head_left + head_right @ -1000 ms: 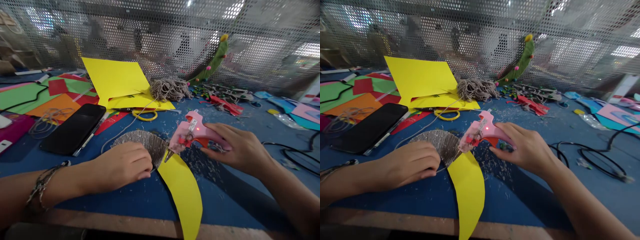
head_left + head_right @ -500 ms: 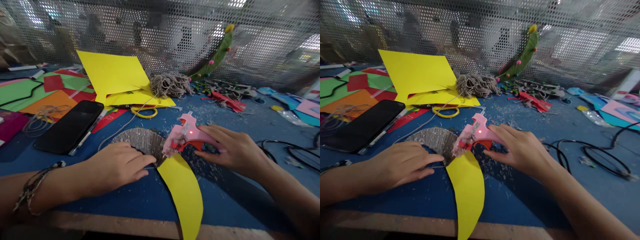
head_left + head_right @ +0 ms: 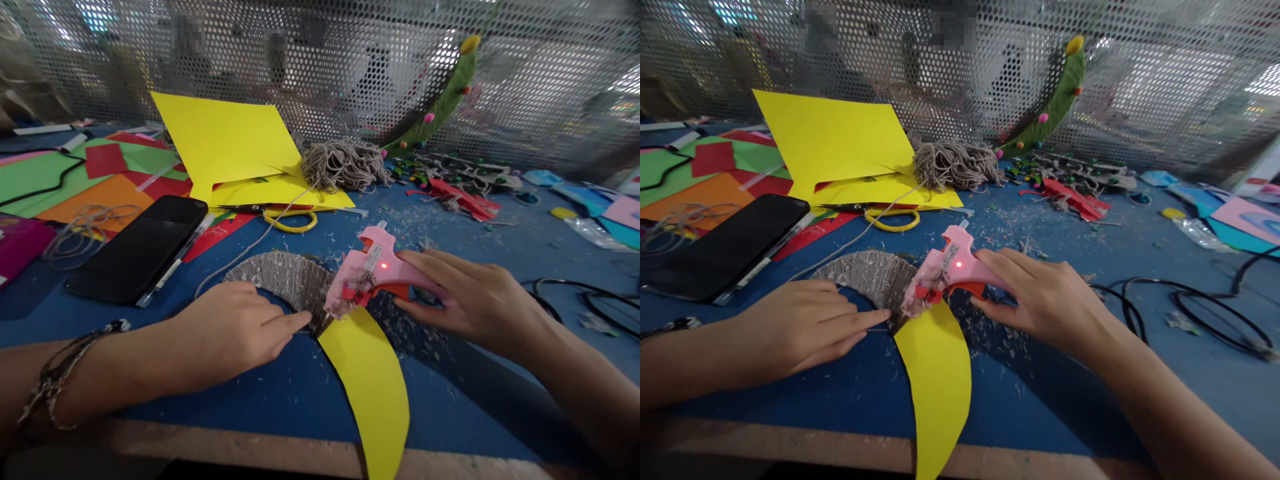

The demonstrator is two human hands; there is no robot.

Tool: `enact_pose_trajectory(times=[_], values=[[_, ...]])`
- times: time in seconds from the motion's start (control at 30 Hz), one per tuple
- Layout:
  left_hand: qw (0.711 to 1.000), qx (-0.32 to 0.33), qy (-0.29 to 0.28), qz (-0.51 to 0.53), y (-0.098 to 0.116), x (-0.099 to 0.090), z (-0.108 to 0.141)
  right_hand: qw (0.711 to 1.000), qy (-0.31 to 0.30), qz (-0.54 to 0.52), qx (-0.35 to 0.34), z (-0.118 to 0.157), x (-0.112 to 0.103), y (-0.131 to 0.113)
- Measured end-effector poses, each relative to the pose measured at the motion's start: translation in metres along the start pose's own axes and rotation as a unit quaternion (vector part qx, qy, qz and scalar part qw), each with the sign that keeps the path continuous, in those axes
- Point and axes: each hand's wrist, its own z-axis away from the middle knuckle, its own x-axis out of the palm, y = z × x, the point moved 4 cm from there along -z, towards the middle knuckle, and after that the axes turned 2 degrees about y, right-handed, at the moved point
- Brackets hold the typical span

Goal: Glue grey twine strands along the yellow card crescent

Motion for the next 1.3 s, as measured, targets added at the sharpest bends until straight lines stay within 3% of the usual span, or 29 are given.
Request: enact_pose_trajectory(times=[1.3], values=[[0.999,-0.025,-0.018,0.026,-0.002,0.001,0.000,0.994,-0.036,0.101,0.025,0.017,0.009,0.031]])
